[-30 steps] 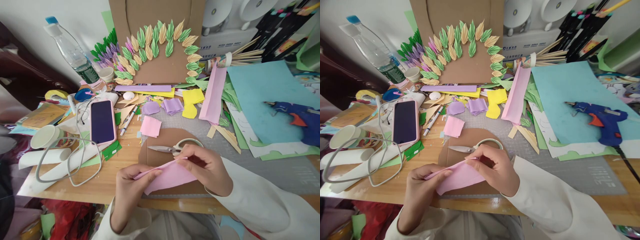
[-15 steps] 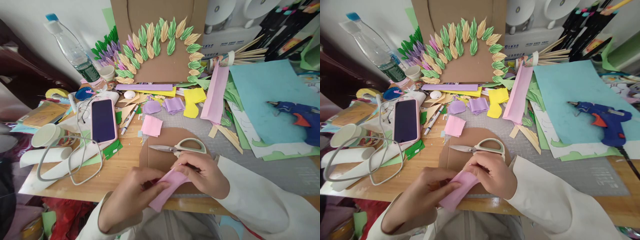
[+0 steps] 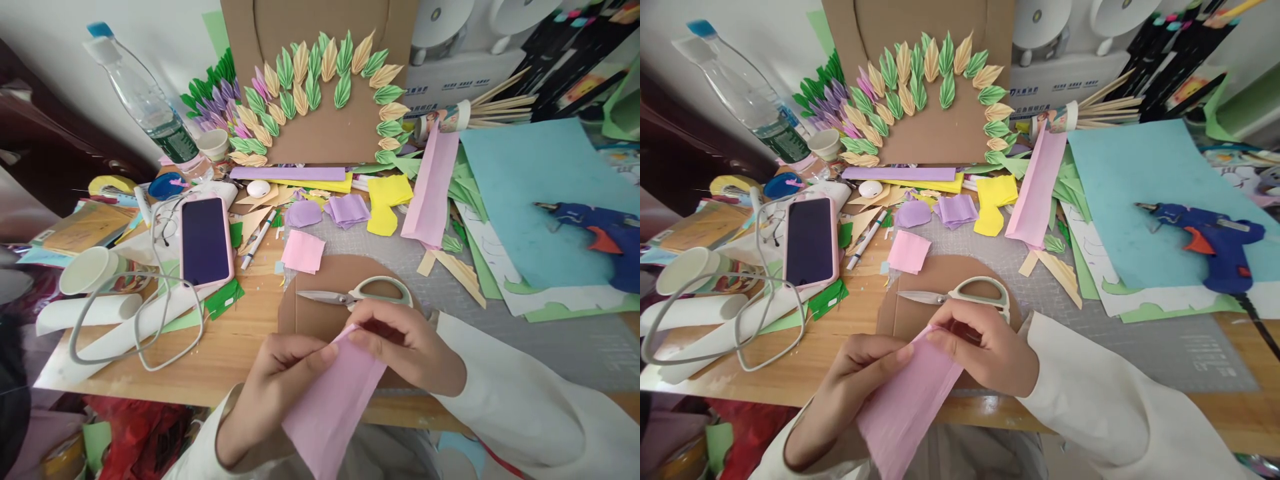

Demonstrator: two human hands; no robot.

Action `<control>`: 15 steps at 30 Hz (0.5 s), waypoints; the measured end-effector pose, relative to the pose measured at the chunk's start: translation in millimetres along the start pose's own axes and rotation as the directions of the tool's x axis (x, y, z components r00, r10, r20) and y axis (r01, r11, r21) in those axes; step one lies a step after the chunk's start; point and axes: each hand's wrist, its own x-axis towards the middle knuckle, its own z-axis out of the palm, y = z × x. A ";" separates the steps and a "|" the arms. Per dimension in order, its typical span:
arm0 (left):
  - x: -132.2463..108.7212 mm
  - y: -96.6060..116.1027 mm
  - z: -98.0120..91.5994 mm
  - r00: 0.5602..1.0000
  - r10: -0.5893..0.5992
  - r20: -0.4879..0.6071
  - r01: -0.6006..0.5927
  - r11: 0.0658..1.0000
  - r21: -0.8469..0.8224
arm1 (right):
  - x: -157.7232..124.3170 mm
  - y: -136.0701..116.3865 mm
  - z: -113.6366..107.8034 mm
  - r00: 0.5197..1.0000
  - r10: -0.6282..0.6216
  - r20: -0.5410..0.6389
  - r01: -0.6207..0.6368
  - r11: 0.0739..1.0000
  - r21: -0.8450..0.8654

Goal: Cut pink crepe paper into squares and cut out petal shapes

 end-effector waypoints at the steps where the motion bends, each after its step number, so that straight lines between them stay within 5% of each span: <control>1: 0.2 -1.1 -0.5 1.000 -0.006 0.000 0.006 1.000 -0.026 | 0.0 -0.6 0.3 1.000 0.009 -0.004 -0.009 1.000 0.007; 15: 4.9 3.4 4.2 0.970 0.224 -0.091 -0.206 0.962 0.178 | -1.1 -3.4 1.8 0.996 0.086 0.036 -0.088 0.995 0.052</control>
